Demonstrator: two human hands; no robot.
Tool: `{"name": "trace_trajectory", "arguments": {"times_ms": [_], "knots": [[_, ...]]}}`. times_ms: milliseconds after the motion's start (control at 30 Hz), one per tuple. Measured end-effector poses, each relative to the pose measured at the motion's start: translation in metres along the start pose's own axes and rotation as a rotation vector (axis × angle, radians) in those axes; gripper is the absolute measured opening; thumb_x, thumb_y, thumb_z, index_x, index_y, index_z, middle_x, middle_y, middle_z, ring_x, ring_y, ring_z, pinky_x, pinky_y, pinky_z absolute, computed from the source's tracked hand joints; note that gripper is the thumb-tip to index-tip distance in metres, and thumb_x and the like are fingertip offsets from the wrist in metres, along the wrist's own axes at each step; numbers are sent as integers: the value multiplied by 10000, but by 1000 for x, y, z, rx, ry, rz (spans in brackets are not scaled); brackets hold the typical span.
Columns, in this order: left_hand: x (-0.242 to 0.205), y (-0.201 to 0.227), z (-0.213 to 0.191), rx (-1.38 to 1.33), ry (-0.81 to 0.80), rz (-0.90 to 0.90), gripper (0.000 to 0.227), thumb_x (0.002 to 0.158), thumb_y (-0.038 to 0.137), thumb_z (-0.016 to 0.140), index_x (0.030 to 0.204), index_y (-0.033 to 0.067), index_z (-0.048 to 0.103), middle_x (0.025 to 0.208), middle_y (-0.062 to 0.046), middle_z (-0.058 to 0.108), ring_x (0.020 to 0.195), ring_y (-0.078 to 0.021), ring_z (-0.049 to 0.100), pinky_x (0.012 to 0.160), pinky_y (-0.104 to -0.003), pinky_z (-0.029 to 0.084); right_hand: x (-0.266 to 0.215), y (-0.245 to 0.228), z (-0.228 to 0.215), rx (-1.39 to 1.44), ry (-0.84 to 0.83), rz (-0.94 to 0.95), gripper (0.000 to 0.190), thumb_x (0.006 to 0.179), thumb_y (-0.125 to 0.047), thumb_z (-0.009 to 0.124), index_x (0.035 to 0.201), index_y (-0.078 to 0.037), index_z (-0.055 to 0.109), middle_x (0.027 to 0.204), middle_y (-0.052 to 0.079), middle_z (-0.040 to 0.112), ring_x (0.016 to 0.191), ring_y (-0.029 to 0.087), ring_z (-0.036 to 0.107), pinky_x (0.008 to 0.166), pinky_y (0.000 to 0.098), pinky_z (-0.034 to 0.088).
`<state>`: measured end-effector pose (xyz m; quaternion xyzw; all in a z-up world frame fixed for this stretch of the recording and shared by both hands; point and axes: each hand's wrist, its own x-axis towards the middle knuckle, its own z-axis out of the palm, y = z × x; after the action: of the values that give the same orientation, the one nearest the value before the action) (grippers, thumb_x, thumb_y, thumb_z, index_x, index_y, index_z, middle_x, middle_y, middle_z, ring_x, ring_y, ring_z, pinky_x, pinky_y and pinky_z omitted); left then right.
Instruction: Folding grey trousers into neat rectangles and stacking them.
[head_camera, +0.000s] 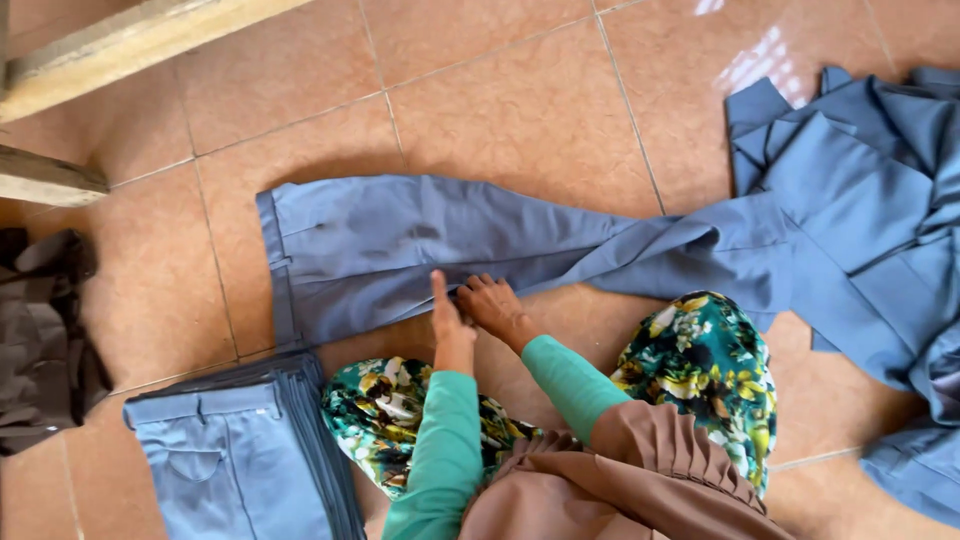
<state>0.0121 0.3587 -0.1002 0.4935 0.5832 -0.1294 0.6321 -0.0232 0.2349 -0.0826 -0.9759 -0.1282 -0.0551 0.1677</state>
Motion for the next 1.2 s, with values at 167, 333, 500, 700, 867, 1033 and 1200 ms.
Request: {"name": "trace_trajectory", "arguments": {"times_ms": [167,333,500,700,867,1033,1200], "knots": [[48,-48,55,-10,-24,115,597,946,422,712,1320,-7,534,1015,-249,718,796,-440,760,805,-718,413,-14,28,-40,-162,-21,-99,116,895,-223,608,996,-259,653,924,23,590,915,262,596,688,441,514],[-36,6,17,-121,-179,137,676,1008,334,659,1446,-73,343,1252,-406,519,1000,-565,670,912,-682,510,-44,94,-105,-269,-31,-114,142,878,-203,643,981,-294,681,978,22,568,903,260,576,717,432,500],[-22,53,-10,-248,-241,191,693,1030,354,642,1475,-75,329,1329,-382,427,1036,-582,643,905,-641,562,-83,172,-145,-496,-60,-44,114,844,-232,676,893,-320,728,1041,15,563,899,245,563,755,436,468],[-47,93,-20,-377,-246,241,778,1021,458,662,1537,12,289,1516,-347,361,1332,-584,450,1100,-677,372,-109,201,-171,-594,22,-11,97,826,-291,706,729,-284,715,875,-12,549,814,216,557,809,403,442],[-199,78,6,-183,-321,19,1291,756,764,726,1628,37,112,1659,-331,70,1526,-501,105,1258,-607,43,-123,208,-167,-615,80,-18,125,750,-349,718,657,-275,680,845,-61,532,832,169,539,848,388,437],[-92,54,38,-191,-271,69,1090,891,564,746,1588,-30,155,1604,-355,196,1435,-548,259,1116,-664,251,-133,230,-190,-616,131,38,74,733,-293,741,672,-277,702,797,-55,563,841,169,580,892,393,446],[-85,128,75,-222,-318,317,819,1003,492,643,1509,-75,337,1483,-394,382,1248,-614,514,903,-663,553,-125,297,-234,-578,252,70,98,746,-282,752,691,-299,672,757,-88,588,817,121,611,996,372,443]]}}
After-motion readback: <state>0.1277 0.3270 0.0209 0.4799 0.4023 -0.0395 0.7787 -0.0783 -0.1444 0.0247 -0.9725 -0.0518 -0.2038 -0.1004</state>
